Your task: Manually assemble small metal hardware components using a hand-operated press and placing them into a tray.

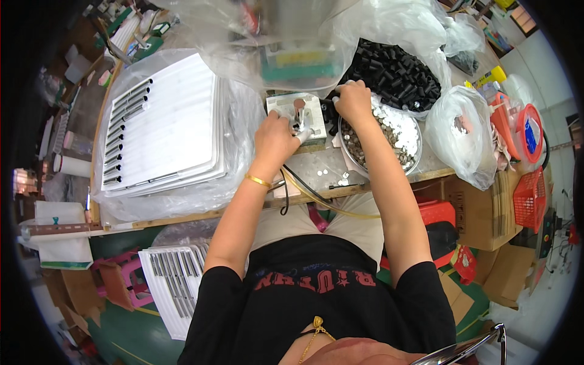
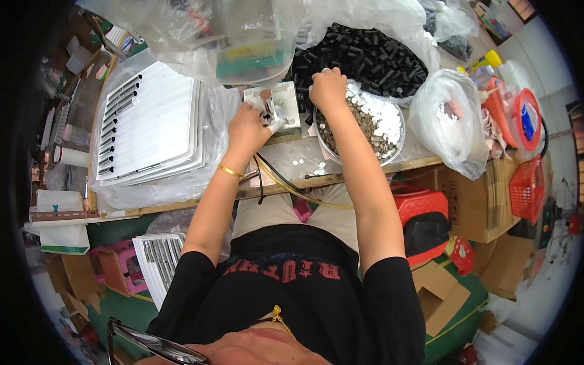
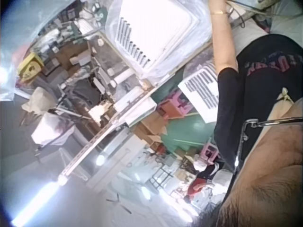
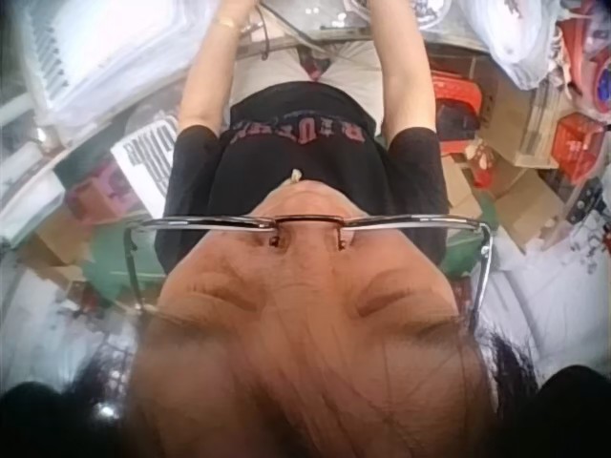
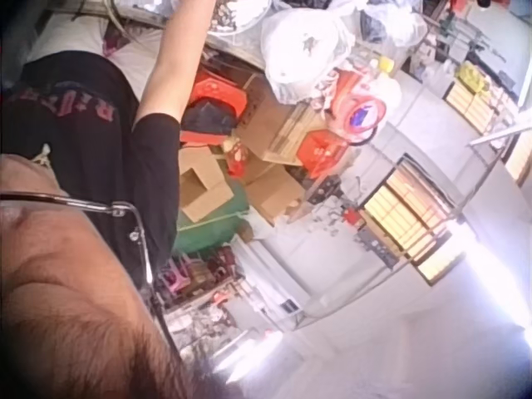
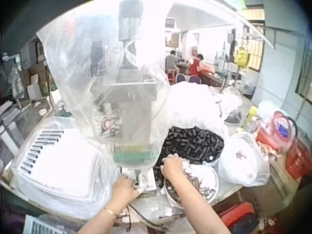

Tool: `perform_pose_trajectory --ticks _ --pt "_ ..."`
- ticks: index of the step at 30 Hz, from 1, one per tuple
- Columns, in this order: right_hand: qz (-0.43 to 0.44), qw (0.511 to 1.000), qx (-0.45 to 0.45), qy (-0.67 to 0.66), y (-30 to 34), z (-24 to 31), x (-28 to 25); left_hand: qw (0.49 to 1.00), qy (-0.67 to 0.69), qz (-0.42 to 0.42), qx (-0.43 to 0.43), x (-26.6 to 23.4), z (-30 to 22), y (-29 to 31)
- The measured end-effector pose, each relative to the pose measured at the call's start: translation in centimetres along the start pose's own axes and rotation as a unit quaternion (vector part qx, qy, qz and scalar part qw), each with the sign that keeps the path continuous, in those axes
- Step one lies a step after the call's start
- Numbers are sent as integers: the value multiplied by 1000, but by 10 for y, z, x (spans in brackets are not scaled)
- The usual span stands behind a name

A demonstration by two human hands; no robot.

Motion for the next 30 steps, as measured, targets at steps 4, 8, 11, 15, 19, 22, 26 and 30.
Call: perform_pose_trajectory --ticks 4,8,11,15,19,22,26,30 --pt "-5 999 10 47 -10 -1 11 994 101 -16 -49 -12 -3 3" --pt "-70 991 14 -112 -7 4 -27 958 272 -95 9 -41 -7 -8" --pt "-47 806 145 -572 22 6 -31 928 289 -204 116 -64 -22 -6" --pt "23 690 76 -719 41 67 -45 906 255 -297 163 -94 -33 19" --pt "20 834 -12 -551 42 76 -58 873 348 -331 87 -117 -17 39" --pt "-7 905 -82 -418 45 74 -71 946 222 -223 77 -109 -1 48" --pt "25 916 -118 -381 54 90 -70 998 -54 10 -19 -74 53 83" --pt "6 938 -10 -346 66 27 -68 996 -75 -2 -42 -67 65 96"
Point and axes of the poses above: each hand's wrist, its own y-axis away from the middle knuckle, its own x-axis out of the palm, z = x × y, the point moved 10 cm from there along -y, towards the middle knuckle
